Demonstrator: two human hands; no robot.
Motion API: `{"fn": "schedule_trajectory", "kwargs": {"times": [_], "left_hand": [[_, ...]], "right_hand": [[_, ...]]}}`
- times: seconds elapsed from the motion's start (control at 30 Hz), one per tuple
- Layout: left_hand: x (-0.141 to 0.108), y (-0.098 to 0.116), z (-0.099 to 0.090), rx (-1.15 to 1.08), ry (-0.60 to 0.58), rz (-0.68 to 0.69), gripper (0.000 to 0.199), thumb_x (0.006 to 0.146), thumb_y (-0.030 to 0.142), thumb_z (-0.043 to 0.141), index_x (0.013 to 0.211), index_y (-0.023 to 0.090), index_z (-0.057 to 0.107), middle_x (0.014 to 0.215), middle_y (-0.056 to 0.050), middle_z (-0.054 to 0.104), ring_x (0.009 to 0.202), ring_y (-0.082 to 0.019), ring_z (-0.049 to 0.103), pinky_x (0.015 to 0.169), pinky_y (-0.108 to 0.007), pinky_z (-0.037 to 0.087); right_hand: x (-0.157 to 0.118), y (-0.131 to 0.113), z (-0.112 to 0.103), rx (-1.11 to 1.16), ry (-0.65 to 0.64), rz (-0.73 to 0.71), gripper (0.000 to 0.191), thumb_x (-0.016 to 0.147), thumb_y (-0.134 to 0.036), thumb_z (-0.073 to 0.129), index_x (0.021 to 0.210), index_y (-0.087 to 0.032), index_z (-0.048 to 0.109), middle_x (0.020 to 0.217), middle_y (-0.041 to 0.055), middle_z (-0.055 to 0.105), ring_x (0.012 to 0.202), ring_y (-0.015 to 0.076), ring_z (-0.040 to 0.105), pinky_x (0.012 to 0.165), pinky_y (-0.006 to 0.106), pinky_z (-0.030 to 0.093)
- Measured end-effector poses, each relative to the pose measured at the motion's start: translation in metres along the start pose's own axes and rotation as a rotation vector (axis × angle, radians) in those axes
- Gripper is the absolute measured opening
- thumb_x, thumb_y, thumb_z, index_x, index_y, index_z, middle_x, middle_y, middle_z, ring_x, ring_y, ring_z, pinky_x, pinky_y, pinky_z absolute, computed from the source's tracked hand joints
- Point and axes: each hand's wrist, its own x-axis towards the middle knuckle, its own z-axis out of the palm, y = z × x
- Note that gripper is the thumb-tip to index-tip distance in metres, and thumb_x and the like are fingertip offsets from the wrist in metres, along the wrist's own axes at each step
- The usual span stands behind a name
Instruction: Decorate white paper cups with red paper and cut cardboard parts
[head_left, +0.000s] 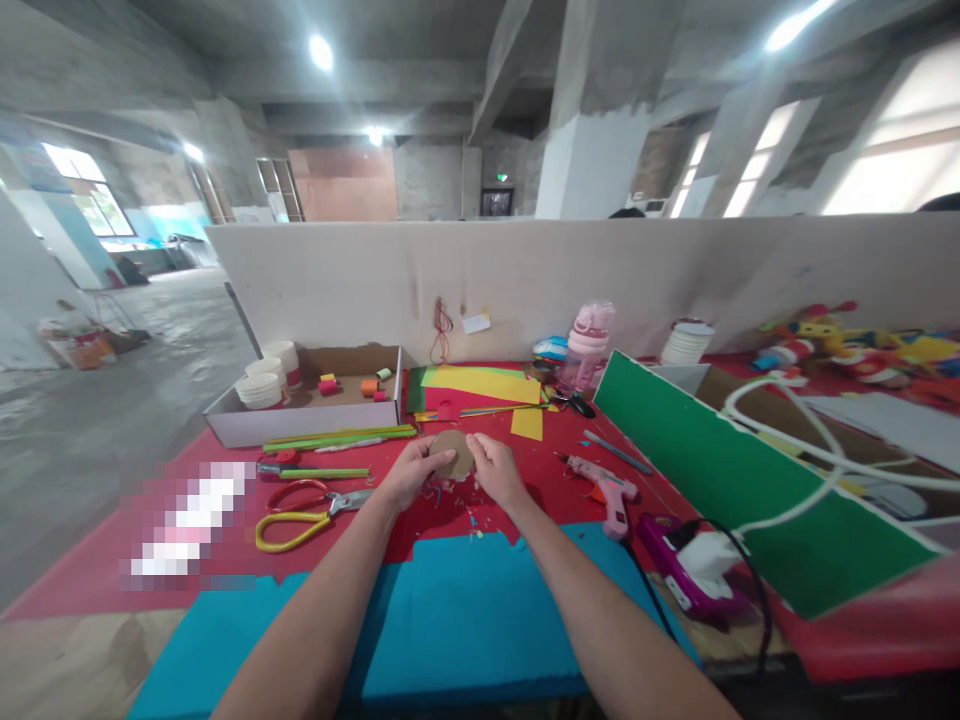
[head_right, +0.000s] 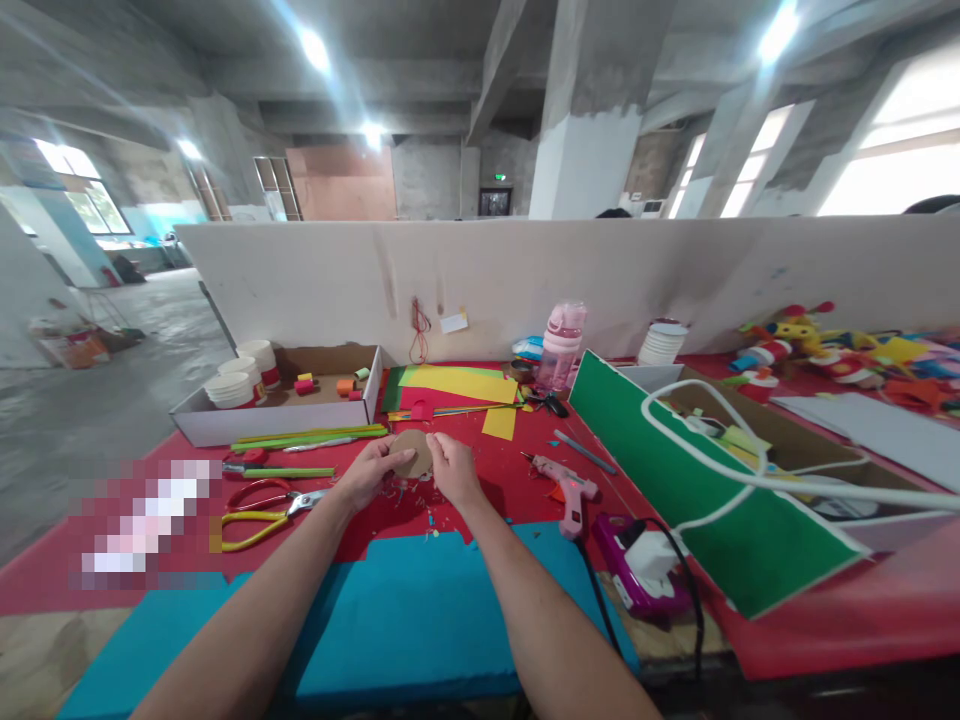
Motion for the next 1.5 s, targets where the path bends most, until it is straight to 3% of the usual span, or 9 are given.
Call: {"fn": "schedule_trajectory", "kwargs": {"times": [0.1, 0.23, 0.33, 0.63, 0.9, 1.13, 1.27, 1.5], "left_hand": [[0.001, -0.001, -0.001, -0.028, 0.039, 0.010, 0.047, 0.059, 0.034, 0.080, 0.098, 0.013, 0.064, 0.082, -0.005, 0.069, 0.067, -0.014, 0.063, 0.061, -0.023, 0.047], [0.005, -0.003, -0.004, 0.036, 0.157, 0.105, 0.043, 0.062, 0.034, 0.077, 0.097, 0.013, 0.065, 0.086, -0.006, 0.070, 0.071, -0.015, 0.062, 0.066, -0.025, 0.048], [0.008, -0.005, -0.005, 0.140, 0.230, 0.156, 0.039, 0.061, 0.032, 0.077, 0.094, 0.013, 0.067, 0.084, -0.005, 0.070, 0.073, -0.016, 0.062, 0.068, -0.024, 0.047], [0.011, -0.011, 0.002, 0.183, 0.175, 0.135, 0.034, 0.062, 0.028, 0.072, 0.092, 0.012, 0.069, 0.079, -0.003, 0.070, 0.068, -0.016, 0.061, 0.067, -0.026, 0.048], [0.014, -0.019, 0.008, 0.455, 0.207, 0.321, 0.025, 0.064, 0.016, 0.063, 0.089, 0.017, 0.067, 0.080, -0.001, 0.066, 0.076, -0.017, 0.058, 0.071, -0.026, 0.045], [0.012, -0.020, 0.009, 0.587, 0.249, 0.344, 0.008, 0.070, 0.019, 0.058, 0.077, 0.018, 0.061, 0.068, 0.002, 0.056, 0.067, -0.014, 0.049, 0.063, -0.022, 0.038], [0.014, -0.019, 0.007, 0.560, 0.289, 0.321, 0.006, 0.072, 0.021, 0.056, 0.076, 0.018, 0.059, 0.067, 0.001, 0.056, 0.066, -0.014, 0.049, 0.061, -0.022, 0.037], [0.017, -0.021, 0.004, 0.302, 0.302, 0.246, 0.017, 0.070, 0.033, 0.061, 0.074, 0.018, 0.054, 0.065, 0.003, 0.055, 0.062, -0.012, 0.050, 0.058, -0.021, 0.040]], "right_hand": [[0.000, 0.000, 0.000, 0.018, -0.030, 0.007, 0.038, 0.094, -0.042, 0.031, 0.065, -0.022, 0.046, 0.056, -0.0001, 0.053, 0.054, 0.0156, 0.051, 0.052, 0.025, 0.032], [-0.001, -0.003, -0.002, 0.027, 0.164, 0.001, 0.028, 0.091, -0.042, 0.040, 0.077, -0.021, 0.051, 0.068, 0.0010, 0.057, 0.063, 0.0156, 0.054, 0.057, 0.024, 0.038], [-0.001, -0.006, -0.001, -0.012, 0.200, -0.052, 0.021, 0.087, -0.036, 0.049, 0.074, -0.020, 0.052, 0.071, 0.0026, 0.059, 0.065, 0.0157, 0.054, 0.060, 0.025, 0.040], [-0.003, 0.000, 0.003, -0.089, 0.190, -0.056, 0.007, 0.083, -0.022, 0.054, 0.078, -0.020, 0.058, 0.078, 0.0049, 0.063, 0.070, 0.0173, 0.057, 0.066, 0.027, 0.044], [-0.004, 0.000, 0.001, -0.146, 0.223, -0.020, 0.010, 0.083, -0.022, 0.051, 0.075, -0.020, 0.059, 0.076, 0.0054, 0.064, 0.070, 0.0183, 0.058, 0.065, 0.028, 0.044], [-0.004, 0.003, 0.006, -0.192, 0.199, -0.041, 0.008, 0.077, -0.016, 0.050, 0.072, -0.020, 0.055, 0.073, 0.0036, 0.060, 0.065, 0.0162, 0.054, 0.062, 0.026, 0.042], [-0.003, 0.000, 0.006, -0.139, 0.183, -0.025, 0.007, 0.076, -0.016, 0.050, 0.073, -0.020, 0.055, 0.073, 0.0036, 0.061, 0.064, 0.0158, 0.055, 0.061, 0.026, 0.043], [-0.004, -0.003, 0.007, -0.056, 0.142, -0.049, 0.007, 0.077, -0.020, 0.050, 0.074, -0.020, 0.056, 0.072, 0.0030, 0.061, 0.062, 0.0151, 0.056, 0.060, 0.025, 0.044]]}}
